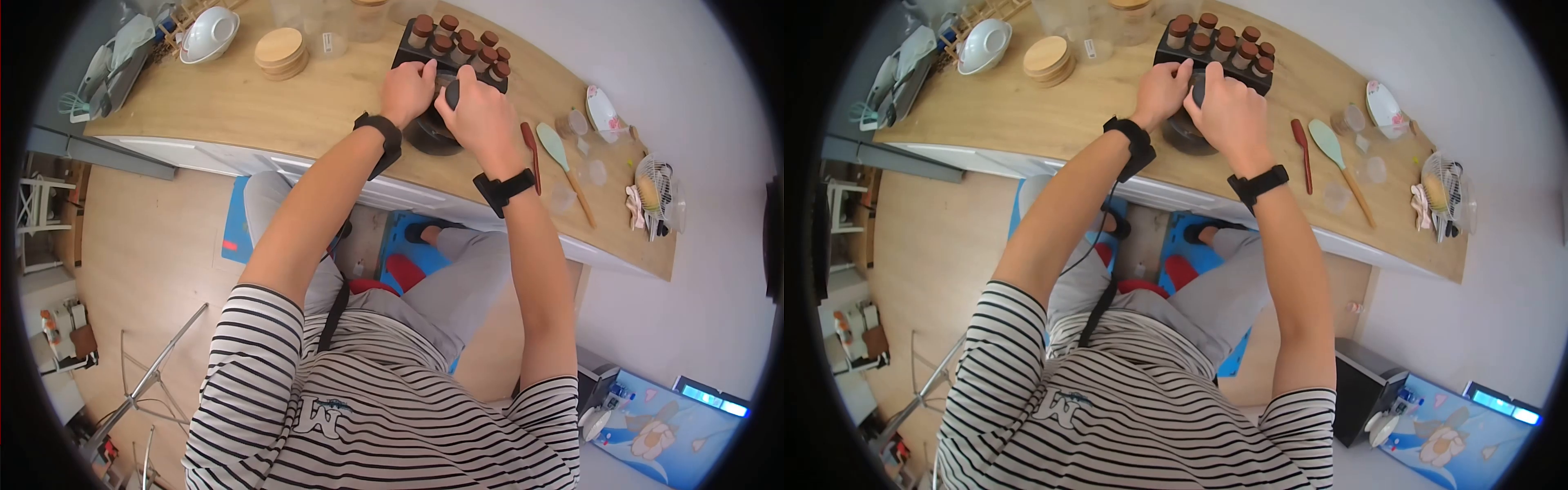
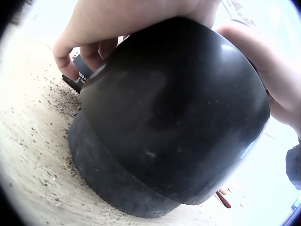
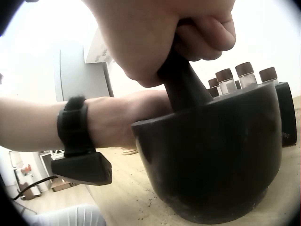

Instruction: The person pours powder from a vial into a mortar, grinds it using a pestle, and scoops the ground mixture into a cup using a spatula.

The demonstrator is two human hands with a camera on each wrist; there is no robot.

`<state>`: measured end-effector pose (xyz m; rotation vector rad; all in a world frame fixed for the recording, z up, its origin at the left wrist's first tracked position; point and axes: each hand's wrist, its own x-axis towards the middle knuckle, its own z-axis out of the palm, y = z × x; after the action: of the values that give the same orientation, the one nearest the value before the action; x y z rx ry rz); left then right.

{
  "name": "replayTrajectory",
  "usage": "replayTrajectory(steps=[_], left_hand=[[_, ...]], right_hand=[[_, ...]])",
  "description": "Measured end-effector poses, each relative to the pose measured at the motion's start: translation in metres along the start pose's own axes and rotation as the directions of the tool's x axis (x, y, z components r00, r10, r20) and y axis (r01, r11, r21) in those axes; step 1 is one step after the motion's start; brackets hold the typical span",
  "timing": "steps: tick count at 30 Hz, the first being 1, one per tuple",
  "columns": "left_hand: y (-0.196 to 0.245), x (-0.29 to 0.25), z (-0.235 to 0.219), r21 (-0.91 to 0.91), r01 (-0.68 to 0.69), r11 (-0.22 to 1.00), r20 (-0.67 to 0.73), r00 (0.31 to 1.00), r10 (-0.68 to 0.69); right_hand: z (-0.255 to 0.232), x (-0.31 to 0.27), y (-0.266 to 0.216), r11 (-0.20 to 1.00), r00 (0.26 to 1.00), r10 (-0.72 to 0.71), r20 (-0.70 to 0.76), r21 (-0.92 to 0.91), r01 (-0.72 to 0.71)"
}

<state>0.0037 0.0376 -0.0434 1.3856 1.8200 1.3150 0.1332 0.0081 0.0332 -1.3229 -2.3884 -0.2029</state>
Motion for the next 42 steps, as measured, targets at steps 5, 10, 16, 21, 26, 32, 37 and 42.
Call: replayTrajectory(steps=[5, 10, 16, 21, 26, 32, 37, 42], left_hand=[[0.001, 0.003, 0.001, 0.018, 0.03, 0.999, 0.036, 0.999, -0.031], [0.005, 0.0, -0.002, 0.036, 0.033, 0.999, 0.022, 0.999, -0.034], [0.003, 0.0, -0.001, 0.038, 0.048, 0.998, 0.029, 0.998, -0.049], [0.005, 0.0, -0.002, 0.04, 0.045, 0.998, 0.03, 0.998, -0.046], [0.005, 0.0, -0.002, 0.025, 0.055, 0.998, 0.045, 0.997, -0.056], [0.002, 0.001, -0.001, 0.013, 0.081, 0.997, 0.067, 0.994, -0.082], [0.006, -0.002, 0.0, 0.049, 0.063, 0.997, 0.005, 0.998, -0.064], [0.005, -0.002, 0.001, 0.02, 0.089, 0.996, 0.03, 0.996, -0.089]], right_hand=[[0.002, -0.001, 0.003, 0.996, 0.996, 0.079, -0.031, 0.034, -0.078], [0.003, -0.002, 0.014, 0.983, 0.986, 0.167, -0.024, 0.085, -0.164], [0.004, -0.007, 0.024, 0.954, 0.965, 0.262, -0.004, 0.152, -0.258], [0.0, -0.007, 0.016, 0.963, 0.968, 0.252, 0.013, 0.095, -0.252], [-0.002, -0.006, -0.004, 0.999, 0.999, 0.051, -0.02, 0.0, -0.051], [0.011, 0.016, 0.005, 0.982, 0.982, 0.187, -0.026, -0.007, -0.187], [-0.003, 0.01, 0.011, 0.931, 0.927, 0.362, 0.093, 0.013, -0.365], [0.002, -0.004, -0.009, 1.0, 1.0, -0.023, -0.02, 0.002, 0.023]])
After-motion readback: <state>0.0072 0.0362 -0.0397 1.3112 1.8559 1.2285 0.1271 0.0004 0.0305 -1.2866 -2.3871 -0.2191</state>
